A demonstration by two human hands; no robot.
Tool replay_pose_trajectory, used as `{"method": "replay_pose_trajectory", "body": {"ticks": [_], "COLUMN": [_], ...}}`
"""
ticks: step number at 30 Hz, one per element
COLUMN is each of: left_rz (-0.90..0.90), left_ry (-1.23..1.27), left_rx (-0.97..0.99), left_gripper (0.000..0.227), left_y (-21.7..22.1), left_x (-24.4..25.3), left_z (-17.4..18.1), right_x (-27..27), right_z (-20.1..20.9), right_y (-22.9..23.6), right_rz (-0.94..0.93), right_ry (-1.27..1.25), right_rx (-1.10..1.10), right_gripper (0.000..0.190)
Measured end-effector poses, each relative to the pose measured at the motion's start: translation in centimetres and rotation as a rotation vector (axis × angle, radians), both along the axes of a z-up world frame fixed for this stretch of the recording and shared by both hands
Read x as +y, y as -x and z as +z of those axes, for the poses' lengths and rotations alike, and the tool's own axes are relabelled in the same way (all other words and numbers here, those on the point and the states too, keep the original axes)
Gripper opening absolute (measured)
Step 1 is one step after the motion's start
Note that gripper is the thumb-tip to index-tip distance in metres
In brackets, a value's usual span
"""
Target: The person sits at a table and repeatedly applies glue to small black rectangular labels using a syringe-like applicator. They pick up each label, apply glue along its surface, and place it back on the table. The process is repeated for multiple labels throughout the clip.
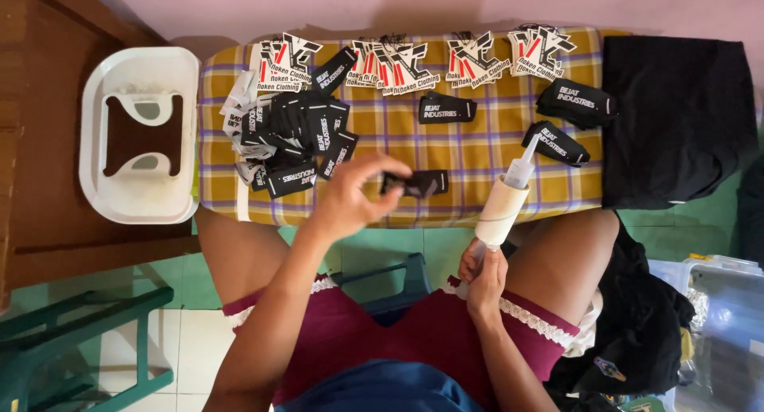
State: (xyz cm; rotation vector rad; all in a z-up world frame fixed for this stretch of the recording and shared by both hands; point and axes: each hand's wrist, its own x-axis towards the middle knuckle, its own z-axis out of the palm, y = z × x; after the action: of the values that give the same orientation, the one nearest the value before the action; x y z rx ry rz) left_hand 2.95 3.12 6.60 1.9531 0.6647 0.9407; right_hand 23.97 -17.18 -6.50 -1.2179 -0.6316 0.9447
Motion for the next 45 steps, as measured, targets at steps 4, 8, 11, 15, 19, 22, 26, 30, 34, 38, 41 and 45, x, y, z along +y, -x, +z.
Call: {"method": "replay_pose_trajectory", "body": {"ticks": [4,8,11,15,19,22,26,30,34,38,41,45], "left_rz": [-0.205,-0.144,-0.002,0.053,0.136,0.173,0.218,0.247,0.276,0.351,0.329,0.354], "left_ry": [0.136,0.018,-0.125,-0.258,-0.506,-0.609,-0.602,-0.742,-0.857,-0.892,-0.939,-0.907], "left_rx": [0.182,0.245,0.273,0.269,0.304,0.325,0.357,0.317,0.323,0.256,0.197,0.031], "left_gripper": [0.026,0.022,0.025,0.025,0.026,0.022,0.019,0.022,0.024,0.023,0.022,0.015], "left_y": [-1.0,-2.3,-3.3,-4.3,-4.3,-2.2,-0.2,0.6,1.8,3.2,3.8,4.3], "left_x": [-2.8,-2.9,-2.1,-0.5,-0.7,-2.5,-3.4,-4.0,-4.6,-4.5,-4.6,-4.0], "left_z": [3.0,1.0,-2.5,-3.9,-5.6,-4.5,-5.0,-5.4,-5.9,-5.6,-6.2,-8.0], "right_x": [0.1,0.1,0.1,0.2,0.3,0.0,0.1,0.2,0.9,-0.5,-0.1,0.3], "right_z": [0.5,0.8,0.8,0.5,0.5,-0.3,0.6,0.5,2.7,-0.1,0.9,2.6], "right_y": [0.1,0.4,0.5,0.2,-0.3,-0.5,0.1,0.5,1.6,1.8,3.0,4.4], "right_rz": [0.003,-0.015,-0.007,-0.034,-0.046,-0.043,-0.024,0.026,0.082,0.092,0.120,0.169], "right_ry": [-0.003,0.002,0.004,-0.031,-0.044,-0.039,-0.014,-0.004,-0.008,0.026,0.021,-0.005], "right_rx": [-0.042,-0.035,-0.038,-0.048,-0.065,-0.068,-0.042,-0.133,-0.177,-0.180,-0.198,-0.122], "right_gripper": [0.043,0.042,0.044,0.044,0.047,0.048,0.045,0.047,0.052,0.046,0.045,0.043]}}
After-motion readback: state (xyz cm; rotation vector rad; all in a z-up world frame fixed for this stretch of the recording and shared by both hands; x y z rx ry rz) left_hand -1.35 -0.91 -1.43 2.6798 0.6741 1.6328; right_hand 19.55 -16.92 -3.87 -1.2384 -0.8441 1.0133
